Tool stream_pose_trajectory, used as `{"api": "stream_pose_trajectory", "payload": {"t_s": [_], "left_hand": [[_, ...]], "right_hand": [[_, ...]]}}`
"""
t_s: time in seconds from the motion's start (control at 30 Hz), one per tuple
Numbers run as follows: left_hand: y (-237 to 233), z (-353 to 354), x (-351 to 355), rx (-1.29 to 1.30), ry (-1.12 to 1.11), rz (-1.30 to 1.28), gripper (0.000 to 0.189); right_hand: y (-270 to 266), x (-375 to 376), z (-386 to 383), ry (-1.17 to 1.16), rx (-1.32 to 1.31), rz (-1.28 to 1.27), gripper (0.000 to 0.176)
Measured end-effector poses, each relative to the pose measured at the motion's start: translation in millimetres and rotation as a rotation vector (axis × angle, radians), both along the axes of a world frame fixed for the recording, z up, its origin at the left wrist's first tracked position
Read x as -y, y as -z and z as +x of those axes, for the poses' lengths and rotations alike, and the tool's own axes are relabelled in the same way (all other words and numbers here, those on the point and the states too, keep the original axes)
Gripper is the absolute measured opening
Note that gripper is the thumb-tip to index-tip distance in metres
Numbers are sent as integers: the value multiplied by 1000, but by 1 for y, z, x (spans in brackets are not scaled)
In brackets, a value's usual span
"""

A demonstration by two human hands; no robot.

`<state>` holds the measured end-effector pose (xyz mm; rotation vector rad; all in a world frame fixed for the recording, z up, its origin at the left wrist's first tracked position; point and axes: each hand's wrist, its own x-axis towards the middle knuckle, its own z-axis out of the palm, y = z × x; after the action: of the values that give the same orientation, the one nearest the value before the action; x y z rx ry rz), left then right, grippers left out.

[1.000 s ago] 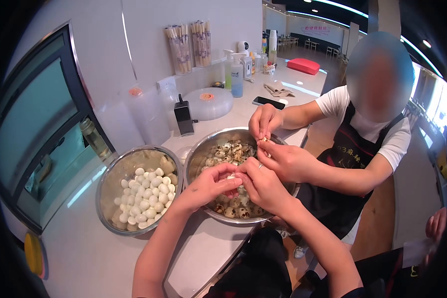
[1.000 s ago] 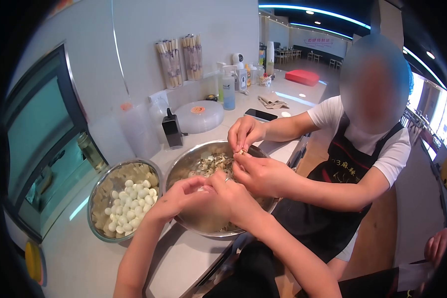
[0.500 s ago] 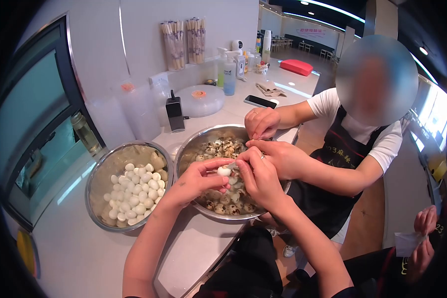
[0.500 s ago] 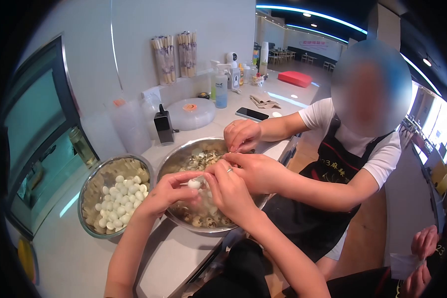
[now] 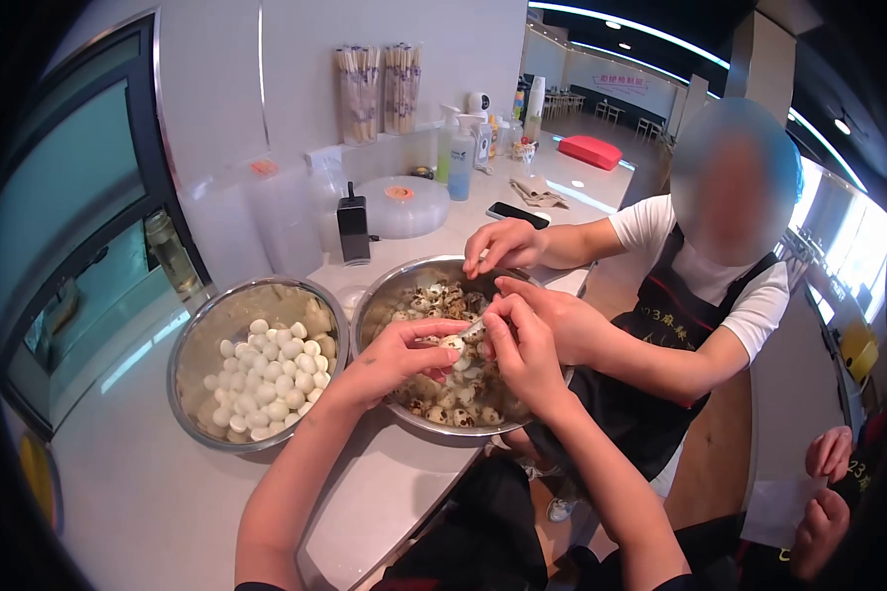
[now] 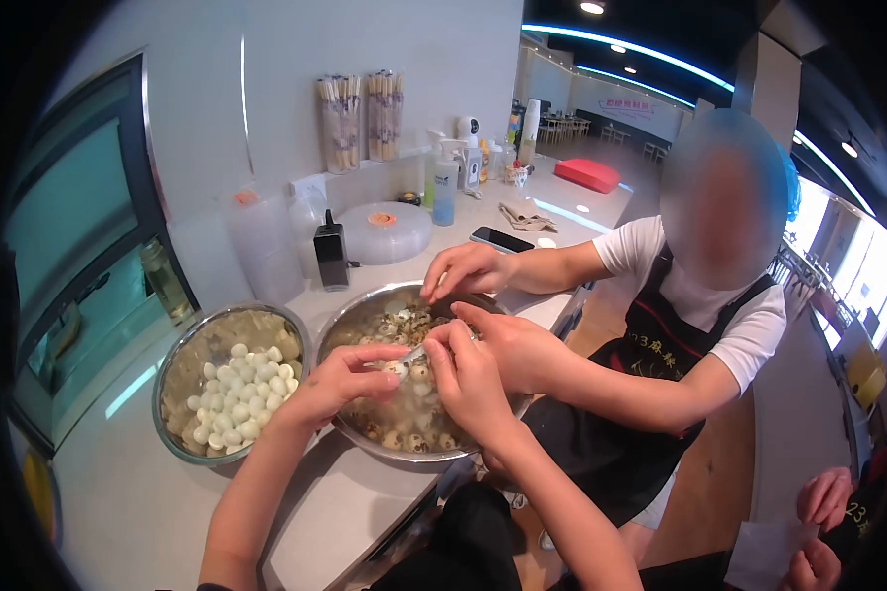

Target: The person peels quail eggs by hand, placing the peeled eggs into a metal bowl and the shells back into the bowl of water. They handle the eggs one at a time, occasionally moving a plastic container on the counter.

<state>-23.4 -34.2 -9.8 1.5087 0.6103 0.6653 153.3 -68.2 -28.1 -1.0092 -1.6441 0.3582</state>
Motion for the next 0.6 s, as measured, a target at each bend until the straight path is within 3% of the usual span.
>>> {"api": "stream_pose_trajectory", "payload": {"t_s": [0.23, 0.33, 0.4, 0.6], "left_hand": [[7, 3, -3, 114, -5, 14, 40], [7, 2, -4, 98, 5, -7, 39], [6, 2, -4, 96, -14, -25, 40], [11, 3, -7, 83, -67, -6, 38]], "right_hand": [[0, -1, -1, 17, -85, 49, 9], [0, -1, 0, 5, -189, -52, 8], [4, -4, 0, 60, 73, 35, 7], [-2, -3, 2, -35, 243, 139, 12]]}}
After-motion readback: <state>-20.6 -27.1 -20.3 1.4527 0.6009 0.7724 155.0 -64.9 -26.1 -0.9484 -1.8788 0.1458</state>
